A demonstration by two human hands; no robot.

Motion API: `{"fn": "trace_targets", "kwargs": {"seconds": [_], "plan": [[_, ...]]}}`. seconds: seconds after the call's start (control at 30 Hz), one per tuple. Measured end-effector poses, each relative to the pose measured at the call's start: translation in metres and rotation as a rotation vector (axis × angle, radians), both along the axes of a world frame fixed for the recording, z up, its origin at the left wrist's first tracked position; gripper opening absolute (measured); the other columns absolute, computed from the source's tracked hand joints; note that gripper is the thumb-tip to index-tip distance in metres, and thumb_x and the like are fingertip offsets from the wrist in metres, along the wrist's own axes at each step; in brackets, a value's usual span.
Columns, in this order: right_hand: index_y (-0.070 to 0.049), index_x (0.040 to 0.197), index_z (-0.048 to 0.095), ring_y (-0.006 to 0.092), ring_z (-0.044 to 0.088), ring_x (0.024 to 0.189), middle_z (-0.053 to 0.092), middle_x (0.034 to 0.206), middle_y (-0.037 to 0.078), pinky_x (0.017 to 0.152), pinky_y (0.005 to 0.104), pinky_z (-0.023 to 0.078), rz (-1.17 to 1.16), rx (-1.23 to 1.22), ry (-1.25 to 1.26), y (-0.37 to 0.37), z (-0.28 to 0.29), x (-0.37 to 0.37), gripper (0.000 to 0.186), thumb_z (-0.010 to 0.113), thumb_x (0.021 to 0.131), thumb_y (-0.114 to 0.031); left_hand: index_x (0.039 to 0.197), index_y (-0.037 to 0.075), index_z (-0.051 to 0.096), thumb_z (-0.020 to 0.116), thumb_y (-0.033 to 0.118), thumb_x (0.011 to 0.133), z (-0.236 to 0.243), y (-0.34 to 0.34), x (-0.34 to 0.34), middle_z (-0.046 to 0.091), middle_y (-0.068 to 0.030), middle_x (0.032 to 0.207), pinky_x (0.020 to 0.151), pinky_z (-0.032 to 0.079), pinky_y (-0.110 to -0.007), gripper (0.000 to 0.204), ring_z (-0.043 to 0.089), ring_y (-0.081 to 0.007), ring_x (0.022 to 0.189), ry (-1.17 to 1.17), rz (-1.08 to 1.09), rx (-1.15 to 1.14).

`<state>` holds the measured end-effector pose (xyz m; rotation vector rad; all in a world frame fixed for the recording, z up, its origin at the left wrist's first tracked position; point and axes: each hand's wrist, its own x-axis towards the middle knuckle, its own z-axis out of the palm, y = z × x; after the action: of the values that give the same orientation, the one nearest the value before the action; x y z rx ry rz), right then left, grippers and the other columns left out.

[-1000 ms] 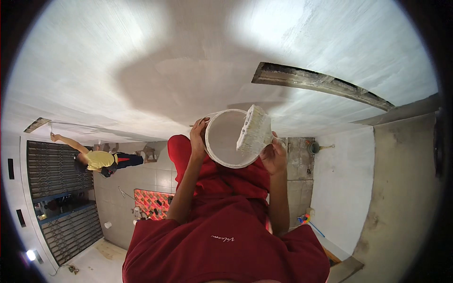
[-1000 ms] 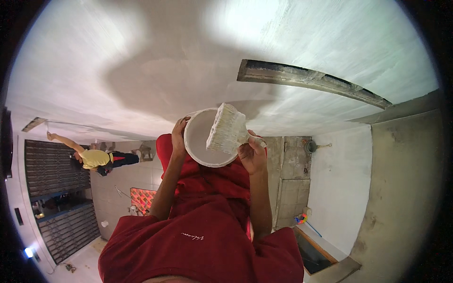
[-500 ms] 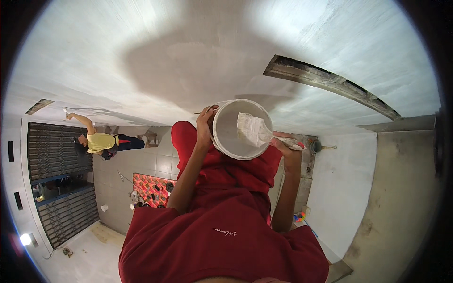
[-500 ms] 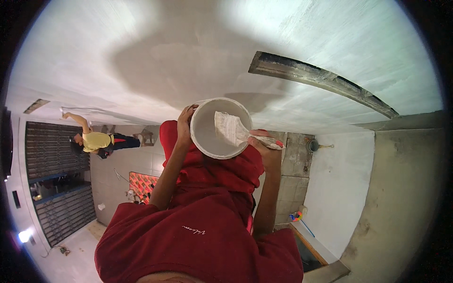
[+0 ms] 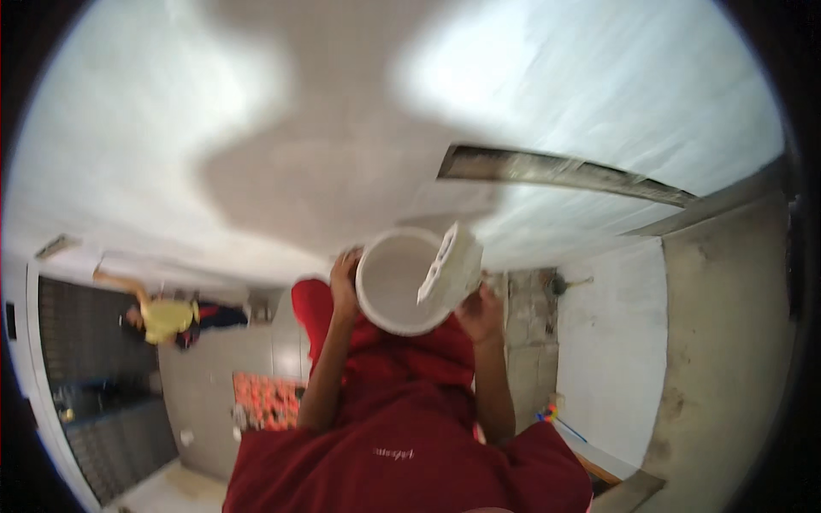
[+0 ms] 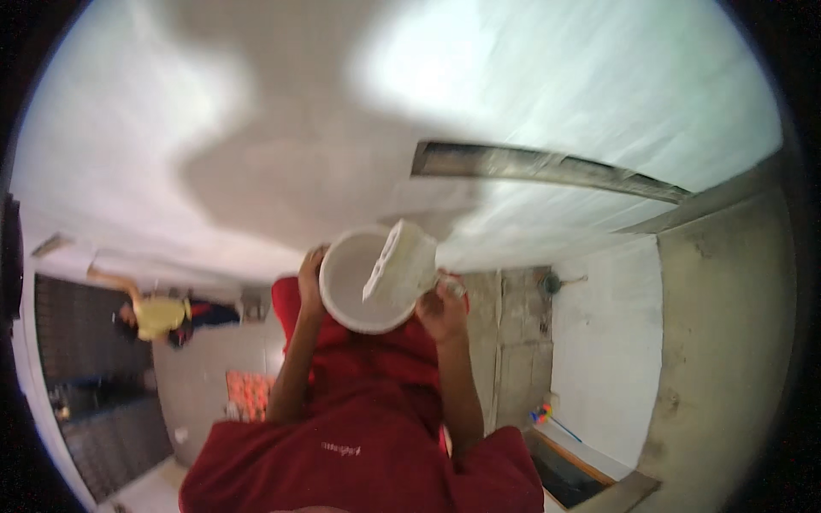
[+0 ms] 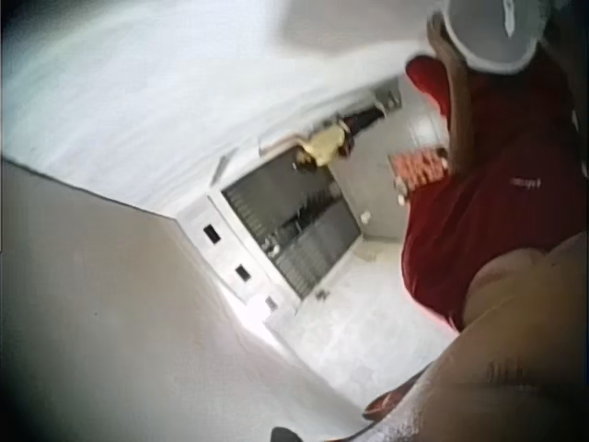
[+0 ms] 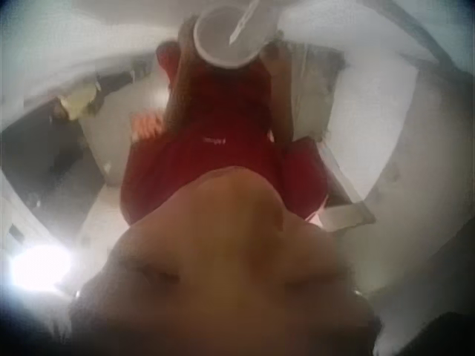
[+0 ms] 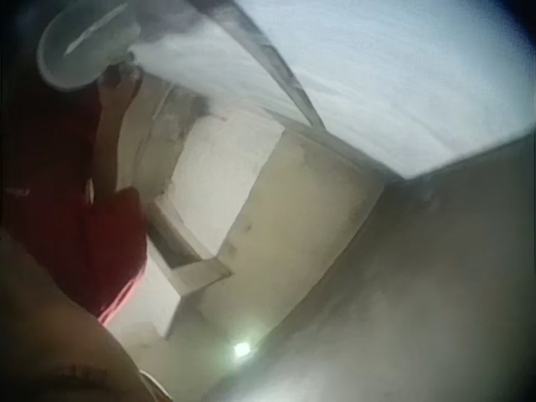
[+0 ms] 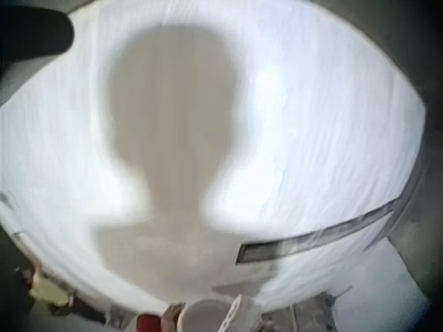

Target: Painting the ceiling using a brush while holding a paint bucket.

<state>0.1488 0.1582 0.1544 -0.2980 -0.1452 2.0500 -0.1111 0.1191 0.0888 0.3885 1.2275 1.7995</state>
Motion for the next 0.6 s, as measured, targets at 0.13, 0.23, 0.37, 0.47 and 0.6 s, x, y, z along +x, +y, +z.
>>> {"fn": "trace_targets", "kwargs": {"seconds": [0.13,0.23,0.37,0.47,0.6], "plan": [[-0.002,0.116,0.055,0.0236,0.059,0.105,0.063,0.109,0.010,0.093,0.0364,0.050,-0.145,0.164,0.074,0.039,0.060,0.006,0.028,0.055,0.088,-0.001,0.112,-0.003,0.055,0.046,0.020,0.093,0.009,-0.010,0.001,0.062,-0.0116,0.104,0.088,0.046,-0.033,0.031,0.060,-0.0209,0.097,0.160,-0.047,0.064],[-0.002,0.122,0.049,0.0217,0.058,0.103,0.060,0.109,0.010,0.095,0.0380,0.045,-0.597,0.585,-0.505,0.090,0.137,0.031,0.038,0.061,0.086,-0.004,0.111,-0.003,0.056,0.047,0.019,0.093,0.005,-0.008,0.002,0.063,-0.0119,0.101,0.086,0.047,-0.033,0.030,0.061,-0.0205,0.092,-0.098,-0.049,0.129],[0.003,0.094,0.069,0.0192,0.065,0.087,0.069,0.098,0.014,0.078,0.0278,0.051,-1.255,1.264,-1.354,0.125,0.268,0.012,0.016,0.068,0.079,0.004,0.109,-0.003,0.056,0.047,0.019,0.093,0.001,-0.003,0.001,0.064,-0.0119,0.098,0.084,0.048,-0.033,0.029,0.061,-0.0199,0.090,-0.047,-0.047,0.137],[-0.002,0.099,0.070,0.0254,0.064,0.099,0.066,0.106,0.014,0.085,0.0306,0.051,-1.392,1.707,-1.498,0.171,0.289,0.011,0.032,0.065,0.071,0.013,0.108,-0.003,0.056,0.047,0.019,0.093,0.002,-0.002,-0.001,0.064,-0.0116,0.098,0.083,0.048,-0.032,0.028,0.061,-0.0193,0.090,-0.048,-0.059,0.157],[-0.013,0.104,0.070,0.0292,0.061,0.106,0.063,0.116,0.011,0.089,0.0371,0.053,-1.195,1.880,-1.813,0.193,0.258,0.010,0.040,0.064,0.068,0.005,0.108,-0.003,0.056,0.046,0.018,0.093,-0.002,0.001,-0.002,0.063,-0.0114,0.097,0.084,0.048,-0.032,0.028,0.061,-0.0191,0.090,-0.029,-0.038,0.154]]}}
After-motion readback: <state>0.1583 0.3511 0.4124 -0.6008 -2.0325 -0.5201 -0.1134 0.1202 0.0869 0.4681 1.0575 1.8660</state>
